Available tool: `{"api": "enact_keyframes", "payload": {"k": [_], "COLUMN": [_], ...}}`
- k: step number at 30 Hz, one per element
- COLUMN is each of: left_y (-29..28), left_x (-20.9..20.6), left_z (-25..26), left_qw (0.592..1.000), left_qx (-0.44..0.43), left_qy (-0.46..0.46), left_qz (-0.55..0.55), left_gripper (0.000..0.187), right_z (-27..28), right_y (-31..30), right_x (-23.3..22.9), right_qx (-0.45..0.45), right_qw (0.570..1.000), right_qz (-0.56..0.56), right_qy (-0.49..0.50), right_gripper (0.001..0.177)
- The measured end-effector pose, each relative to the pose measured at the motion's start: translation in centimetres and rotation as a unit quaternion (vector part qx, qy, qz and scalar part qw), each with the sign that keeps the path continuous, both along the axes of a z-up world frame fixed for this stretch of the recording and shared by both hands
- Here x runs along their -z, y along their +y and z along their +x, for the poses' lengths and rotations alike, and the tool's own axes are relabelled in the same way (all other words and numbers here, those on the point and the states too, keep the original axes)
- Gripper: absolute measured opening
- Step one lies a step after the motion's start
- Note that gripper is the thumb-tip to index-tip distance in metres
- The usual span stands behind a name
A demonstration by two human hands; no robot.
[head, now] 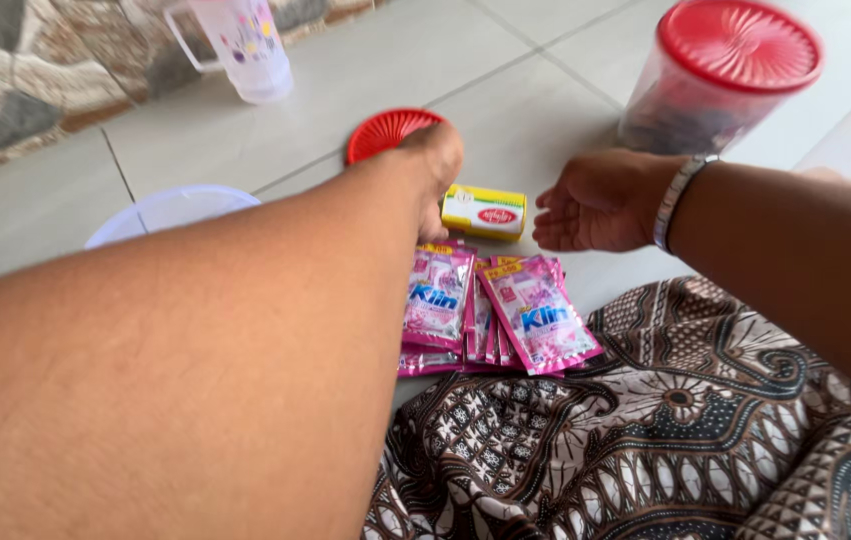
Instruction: The person sits on the floor and sorts small packets and boxes from a clear plastic container onto the tiled floor, then places them back into the container and closes it with a red lid.
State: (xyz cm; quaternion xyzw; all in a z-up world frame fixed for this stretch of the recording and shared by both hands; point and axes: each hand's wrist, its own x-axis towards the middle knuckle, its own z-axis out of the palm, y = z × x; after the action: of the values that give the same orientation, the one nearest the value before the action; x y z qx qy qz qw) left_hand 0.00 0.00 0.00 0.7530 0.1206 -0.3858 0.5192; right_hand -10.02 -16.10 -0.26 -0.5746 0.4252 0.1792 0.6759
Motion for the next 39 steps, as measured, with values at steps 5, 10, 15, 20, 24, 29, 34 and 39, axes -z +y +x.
{"api": "enact_keyframes", "payload": {"k": [5, 10, 15, 20, 24, 29, 34, 39], "left_y": [-1.7, -1.8, -0.5, 2.5, 8.2, 17.0, 23.8, 25.6], "left_x": [0.3, 0.6, -0.7, -4.5, -7.9, -11.4, -11.5, -9.7], "left_z": [0.1, -0.6, -1.3, -1.6, -1.2, -0.8, -1.7, -3.3], "left_qw": [0.999, 0.997, 0.995, 0.990, 0.984, 0.967, 0.967, 0.955], "left_qx": [-0.018, -0.022, -0.035, -0.042, 0.028, 0.129, 0.133, 0.126], "left_qy": [-0.025, -0.057, -0.084, -0.133, -0.177, -0.197, -0.171, -0.185], "left_qz": [0.013, 0.045, 0.046, -0.008, -0.018, 0.101, 0.137, 0.195], "left_gripper": [0.036, 0.030, 0.026, 0.022, 0.019, 0.016, 0.016, 0.027], "right_z": [1.4, 1.3, 0.7, 1.0, 1.9, 3.6, 4.2, 3.9], "right_y": [0.4, 0.2, -0.1, 1.4, 6.2, 13.7, 20.4, 23.6], "right_x": [1.7, 3.4, 3.3, -1.3, -6.6, -10.9, -12.4, -11.7], "right_qx": [0.001, 0.018, 0.025, -0.036, -0.101, -0.277, -0.392, -0.480], "right_qw": [0.999, 0.999, 0.998, 0.992, 0.972, 0.902, 0.786, 0.683], "right_qz": [0.034, 0.016, 0.055, -0.060, -0.120, -0.191, -0.359, -0.444], "right_qy": [-0.017, 0.025, -0.025, -0.107, -0.175, -0.271, -0.316, -0.326], "right_gripper": [0.031, 0.023, 0.027, 0.040, 0.052, 0.045, 0.027, 0.021]}}
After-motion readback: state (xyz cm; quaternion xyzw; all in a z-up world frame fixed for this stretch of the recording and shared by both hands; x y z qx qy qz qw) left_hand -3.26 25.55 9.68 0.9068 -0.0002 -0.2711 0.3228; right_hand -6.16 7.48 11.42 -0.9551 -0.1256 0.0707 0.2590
